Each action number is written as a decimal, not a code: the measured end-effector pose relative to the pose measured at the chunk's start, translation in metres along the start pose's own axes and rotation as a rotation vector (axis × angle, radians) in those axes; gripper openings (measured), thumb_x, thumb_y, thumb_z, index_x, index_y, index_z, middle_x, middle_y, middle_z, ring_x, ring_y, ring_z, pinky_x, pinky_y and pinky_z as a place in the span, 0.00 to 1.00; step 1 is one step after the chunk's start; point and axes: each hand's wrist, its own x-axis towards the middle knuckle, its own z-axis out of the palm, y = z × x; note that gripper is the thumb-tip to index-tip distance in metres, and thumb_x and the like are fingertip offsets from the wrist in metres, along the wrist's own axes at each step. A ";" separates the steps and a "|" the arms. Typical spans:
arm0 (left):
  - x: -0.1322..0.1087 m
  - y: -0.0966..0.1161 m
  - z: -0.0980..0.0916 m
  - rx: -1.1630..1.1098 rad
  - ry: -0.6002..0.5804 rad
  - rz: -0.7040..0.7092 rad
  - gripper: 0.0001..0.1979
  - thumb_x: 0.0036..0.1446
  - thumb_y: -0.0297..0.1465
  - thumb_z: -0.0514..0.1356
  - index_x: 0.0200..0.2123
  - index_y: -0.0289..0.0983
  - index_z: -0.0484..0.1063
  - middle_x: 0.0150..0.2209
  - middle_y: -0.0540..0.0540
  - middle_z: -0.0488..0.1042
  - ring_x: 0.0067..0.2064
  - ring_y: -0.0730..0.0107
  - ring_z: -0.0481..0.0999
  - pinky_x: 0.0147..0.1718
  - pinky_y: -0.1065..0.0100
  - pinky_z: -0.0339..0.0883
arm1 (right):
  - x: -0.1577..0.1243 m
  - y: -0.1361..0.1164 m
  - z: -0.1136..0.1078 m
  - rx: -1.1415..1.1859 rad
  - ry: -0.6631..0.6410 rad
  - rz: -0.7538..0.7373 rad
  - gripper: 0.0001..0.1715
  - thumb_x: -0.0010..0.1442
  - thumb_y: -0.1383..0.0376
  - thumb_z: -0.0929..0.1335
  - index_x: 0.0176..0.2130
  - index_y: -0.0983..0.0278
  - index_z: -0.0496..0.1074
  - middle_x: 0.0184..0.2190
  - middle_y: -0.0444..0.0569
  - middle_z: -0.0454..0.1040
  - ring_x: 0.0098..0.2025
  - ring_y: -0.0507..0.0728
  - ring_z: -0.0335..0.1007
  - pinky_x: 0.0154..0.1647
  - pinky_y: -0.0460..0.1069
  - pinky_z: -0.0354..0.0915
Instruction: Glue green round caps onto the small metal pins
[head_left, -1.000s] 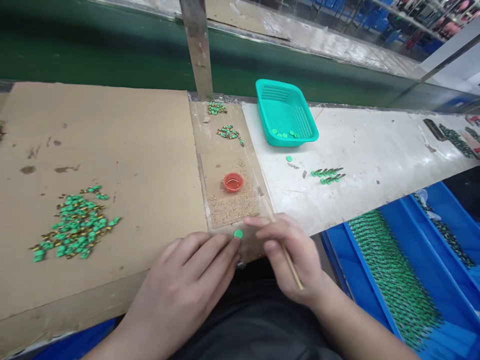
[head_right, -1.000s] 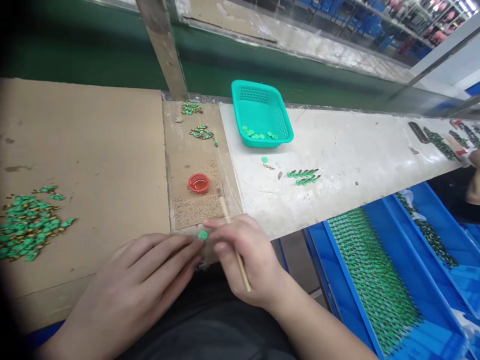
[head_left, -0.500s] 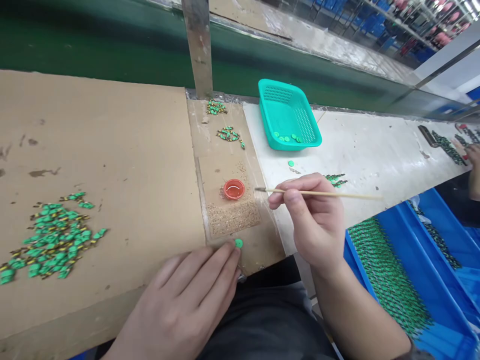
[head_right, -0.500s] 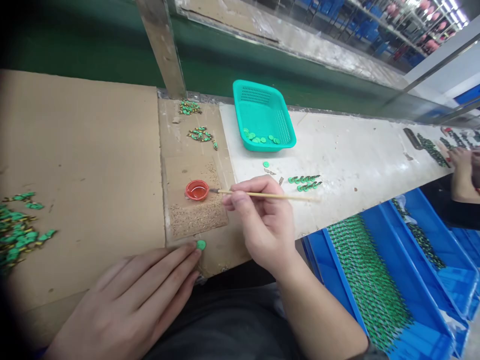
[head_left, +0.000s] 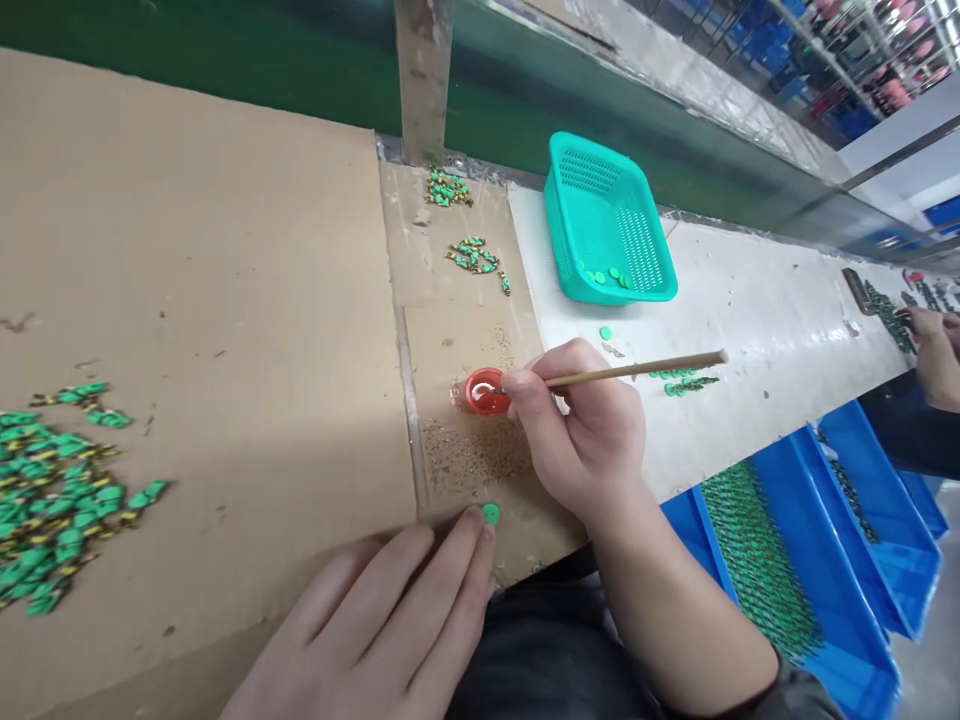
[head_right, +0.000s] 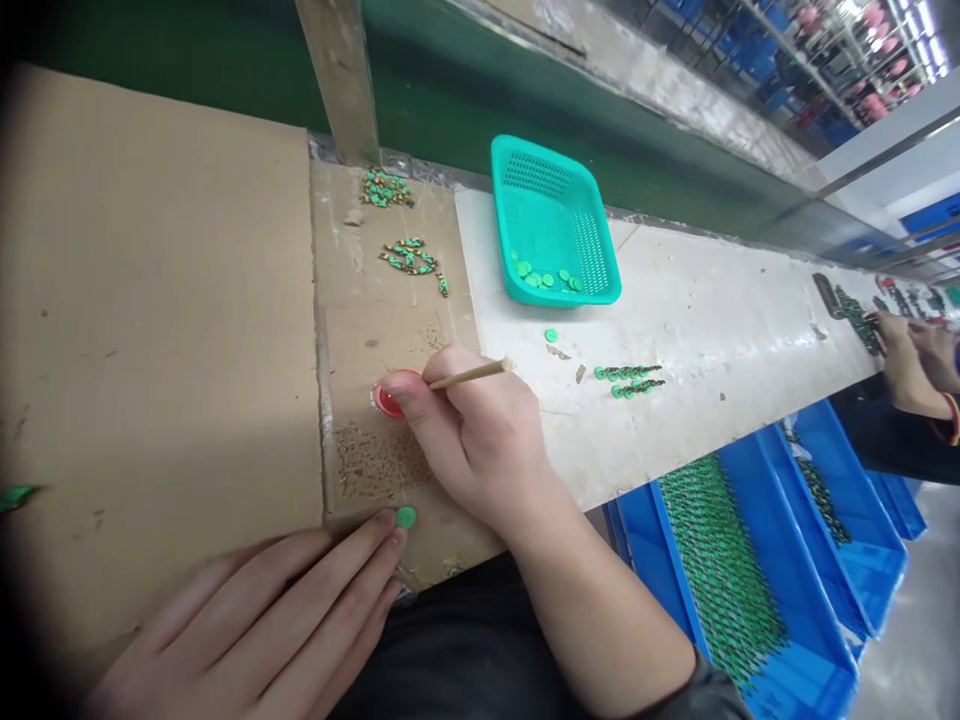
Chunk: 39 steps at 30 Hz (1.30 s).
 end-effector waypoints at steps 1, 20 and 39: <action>-0.001 0.000 0.001 -0.010 0.005 -0.002 0.20 0.73 0.30 0.68 0.64 0.41 0.86 0.73 0.42 0.82 0.60 0.48 0.86 0.53 0.47 0.82 | 0.000 0.000 0.000 0.003 -0.002 -0.004 0.23 0.88 0.55 0.70 0.37 0.56 0.71 0.30 0.41 0.78 0.31 0.52 0.76 0.35 0.50 0.71; 0.009 -0.002 -0.007 -0.010 -0.028 0.045 0.19 0.76 0.27 0.63 0.65 0.33 0.85 0.72 0.40 0.82 0.61 0.45 0.82 0.55 0.42 0.72 | -0.014 0.002 0.001 0.099 0.128 -0.110 0.16 0.88 0.58 0.70 0.42 0.54 0.71 0.31 0.41 0.76 0.33 0.55 0.78 0.35 0.54 0.74; 0.005 0.000 -0.009 -0.075 -0.038 0.011 0.15 0.83 0.33 0.62 0.64 0.37 0.84 0.75 0.43 0.80 0.64 0.46 0.81 0.61 0.46 0.71 | -0.084 -0.014 -0.006 0.184 0.057 -0.209 0.16 0.84 0.69 0.71 0.39 0.61 0.72 0.30 0.43 0.78 0.29 0.52 0.75 0.30 0.49 0.77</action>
